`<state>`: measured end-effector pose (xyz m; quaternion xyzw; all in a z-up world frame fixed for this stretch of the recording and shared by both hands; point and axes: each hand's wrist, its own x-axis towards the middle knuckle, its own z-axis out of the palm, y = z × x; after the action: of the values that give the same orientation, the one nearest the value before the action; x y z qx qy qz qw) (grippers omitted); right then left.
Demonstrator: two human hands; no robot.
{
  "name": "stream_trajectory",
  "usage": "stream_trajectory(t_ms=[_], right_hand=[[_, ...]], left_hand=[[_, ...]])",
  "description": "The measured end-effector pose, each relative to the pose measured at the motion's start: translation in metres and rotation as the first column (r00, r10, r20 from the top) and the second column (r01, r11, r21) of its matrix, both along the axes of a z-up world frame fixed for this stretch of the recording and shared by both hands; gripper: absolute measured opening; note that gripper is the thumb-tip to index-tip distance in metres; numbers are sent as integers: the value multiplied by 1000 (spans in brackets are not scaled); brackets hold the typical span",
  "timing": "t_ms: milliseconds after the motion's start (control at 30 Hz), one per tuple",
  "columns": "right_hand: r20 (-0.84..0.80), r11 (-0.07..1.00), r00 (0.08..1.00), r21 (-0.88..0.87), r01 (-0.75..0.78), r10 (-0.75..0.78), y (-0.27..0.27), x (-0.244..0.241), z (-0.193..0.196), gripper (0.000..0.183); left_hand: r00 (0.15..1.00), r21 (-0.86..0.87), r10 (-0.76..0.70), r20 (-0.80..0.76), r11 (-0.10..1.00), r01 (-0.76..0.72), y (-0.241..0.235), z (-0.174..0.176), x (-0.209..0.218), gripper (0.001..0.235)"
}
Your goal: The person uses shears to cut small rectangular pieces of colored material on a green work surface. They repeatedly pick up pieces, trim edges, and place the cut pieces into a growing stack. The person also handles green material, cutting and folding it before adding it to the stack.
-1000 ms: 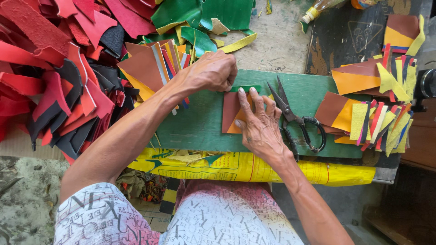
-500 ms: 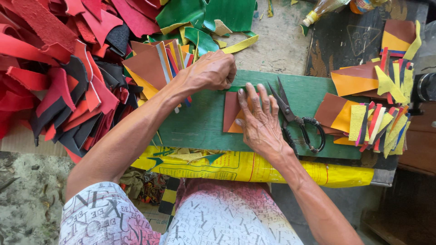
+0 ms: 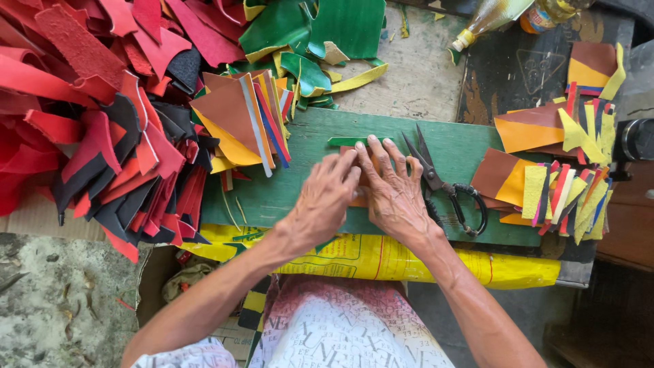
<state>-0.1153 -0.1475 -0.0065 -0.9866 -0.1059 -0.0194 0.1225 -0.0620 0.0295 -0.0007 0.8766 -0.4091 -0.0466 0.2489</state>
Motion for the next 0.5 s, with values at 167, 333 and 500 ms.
stream_trajectory(t_ms=[167, 333, 500], right_hand=[[-13, 999, 1000, 48, -13, 14, -4, 0, -1, 73], [-31, 996, 999, 93, -8, 11, -8, 2, -4, 70], [32, 995, 999, 96, -8, 5, -4, 11, 4, 73]], left_hand=[[993, -37, 63, 98, 998, -60, -4, -28, -25, 59], [997, -14, 26, 77, 1000, -25, -4, -40, -25, 60], [998, 76, -32, 51, 997, 28, -7, -30, -16, 50]])
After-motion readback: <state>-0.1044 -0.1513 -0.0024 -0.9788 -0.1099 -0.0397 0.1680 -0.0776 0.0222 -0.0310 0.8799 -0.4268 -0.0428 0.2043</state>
